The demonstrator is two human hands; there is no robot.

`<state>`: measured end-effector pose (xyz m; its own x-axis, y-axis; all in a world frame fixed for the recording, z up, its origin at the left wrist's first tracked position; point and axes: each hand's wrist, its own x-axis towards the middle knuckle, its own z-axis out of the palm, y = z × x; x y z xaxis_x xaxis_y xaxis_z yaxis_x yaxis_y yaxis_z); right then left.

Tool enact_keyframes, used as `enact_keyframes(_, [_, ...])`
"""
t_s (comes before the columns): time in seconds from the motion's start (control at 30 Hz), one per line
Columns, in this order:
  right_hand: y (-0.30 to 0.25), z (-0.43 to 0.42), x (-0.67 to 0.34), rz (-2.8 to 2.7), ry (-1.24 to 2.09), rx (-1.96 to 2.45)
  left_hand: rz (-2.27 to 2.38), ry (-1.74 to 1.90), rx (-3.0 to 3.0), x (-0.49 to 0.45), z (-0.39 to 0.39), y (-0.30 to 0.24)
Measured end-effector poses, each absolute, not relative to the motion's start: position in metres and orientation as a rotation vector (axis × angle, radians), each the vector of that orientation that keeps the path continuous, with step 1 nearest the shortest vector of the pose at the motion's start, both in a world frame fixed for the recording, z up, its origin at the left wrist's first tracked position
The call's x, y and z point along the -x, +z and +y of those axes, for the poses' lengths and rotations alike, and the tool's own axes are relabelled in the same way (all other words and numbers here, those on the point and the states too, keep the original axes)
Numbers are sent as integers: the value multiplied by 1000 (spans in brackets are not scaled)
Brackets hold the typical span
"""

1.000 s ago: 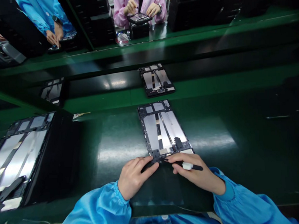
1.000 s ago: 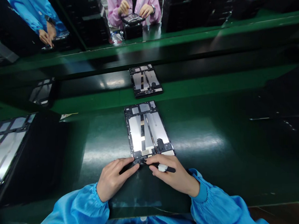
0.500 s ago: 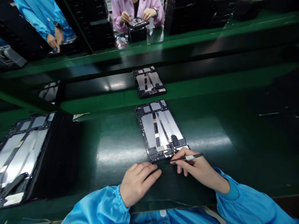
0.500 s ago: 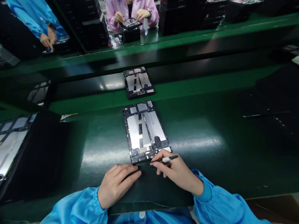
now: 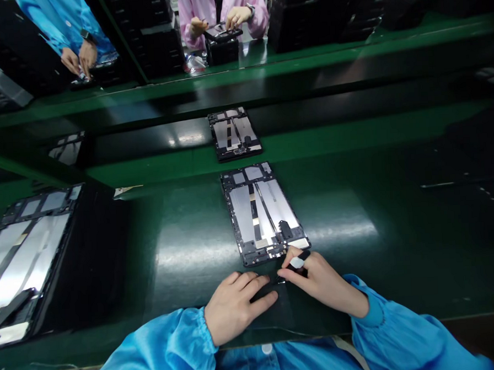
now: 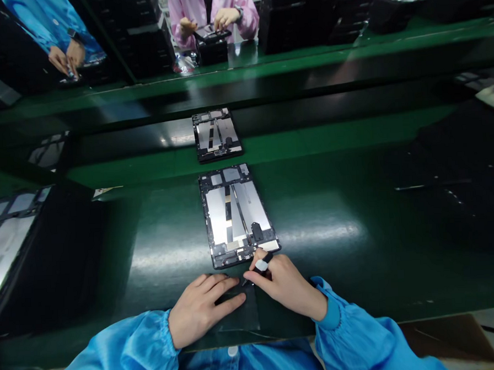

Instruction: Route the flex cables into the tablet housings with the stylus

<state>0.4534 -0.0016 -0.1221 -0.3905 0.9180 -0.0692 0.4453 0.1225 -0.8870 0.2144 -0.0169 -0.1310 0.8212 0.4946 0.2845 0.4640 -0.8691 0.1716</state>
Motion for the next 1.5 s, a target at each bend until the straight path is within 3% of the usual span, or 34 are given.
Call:
enact_keyframes(0.2, [-105,19,-459,-1616,1277,1240,791,587,-2871,-211,-16,-129])
enact_keyframes(0.5, [-101,72,-426,-1560,1764,1239,1064,854,-2786,-194,3,-129])
enact_keyframes(1.5, [-104,61,-420,-1580,1626,1341,1079,862,-2753,-193,3,-136])
